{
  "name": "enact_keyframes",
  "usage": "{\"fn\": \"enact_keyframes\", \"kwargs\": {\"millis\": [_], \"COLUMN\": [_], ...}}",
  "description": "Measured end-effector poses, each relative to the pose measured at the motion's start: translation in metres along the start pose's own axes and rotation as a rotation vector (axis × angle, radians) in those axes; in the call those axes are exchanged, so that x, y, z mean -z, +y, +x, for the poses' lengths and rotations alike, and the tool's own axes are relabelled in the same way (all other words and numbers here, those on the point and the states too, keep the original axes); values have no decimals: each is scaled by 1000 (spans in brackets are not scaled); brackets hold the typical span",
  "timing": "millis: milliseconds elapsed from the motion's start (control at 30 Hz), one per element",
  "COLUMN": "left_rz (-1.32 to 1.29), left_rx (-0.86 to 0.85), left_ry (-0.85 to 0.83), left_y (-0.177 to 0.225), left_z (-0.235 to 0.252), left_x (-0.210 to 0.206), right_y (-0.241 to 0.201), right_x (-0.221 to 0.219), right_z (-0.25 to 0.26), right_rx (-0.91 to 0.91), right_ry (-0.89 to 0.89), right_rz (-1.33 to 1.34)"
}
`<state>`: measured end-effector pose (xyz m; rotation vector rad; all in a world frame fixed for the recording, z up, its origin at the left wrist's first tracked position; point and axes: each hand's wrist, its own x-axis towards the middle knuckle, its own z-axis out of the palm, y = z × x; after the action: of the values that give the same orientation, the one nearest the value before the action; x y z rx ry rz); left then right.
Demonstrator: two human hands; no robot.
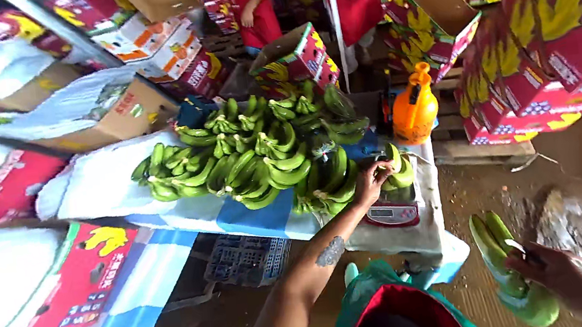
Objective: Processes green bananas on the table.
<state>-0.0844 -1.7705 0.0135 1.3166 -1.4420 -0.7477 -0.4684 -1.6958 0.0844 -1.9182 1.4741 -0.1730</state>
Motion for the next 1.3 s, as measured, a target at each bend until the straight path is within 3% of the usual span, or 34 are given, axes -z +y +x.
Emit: {"fn": "enact_keyframes", "kwargs": {"millis": [167,333,467,600,700,900,1100,1300], "left_rz": [-140,-32,77,254,336,232,56,-64], "left_rx": [243,122,110,152,187,125,-23,-16], "left_ry": [-85,-110,23,150,184,88,-112,-232], "left_y": [80,126,128,101,78,42,35,51], "left_z": [2,-10,-27,-38,-41,-8,58,76], "left_x": [97,230,343,447,496,519,462,401], "right_y": [-105,-205,-298,-407,-449,-446,-417,-342], "right_x": [33,27,8,-10,-31,-38,-13,-4], "right_z": [43,110,175,229,258,277,275,245], "right_rx": [209,551,798,786,746,602,388,198], "right_ry": [26,149,128,-8,-12,104,99,171], "right_rz": [28,123,218,268,303,231,95,40]}}
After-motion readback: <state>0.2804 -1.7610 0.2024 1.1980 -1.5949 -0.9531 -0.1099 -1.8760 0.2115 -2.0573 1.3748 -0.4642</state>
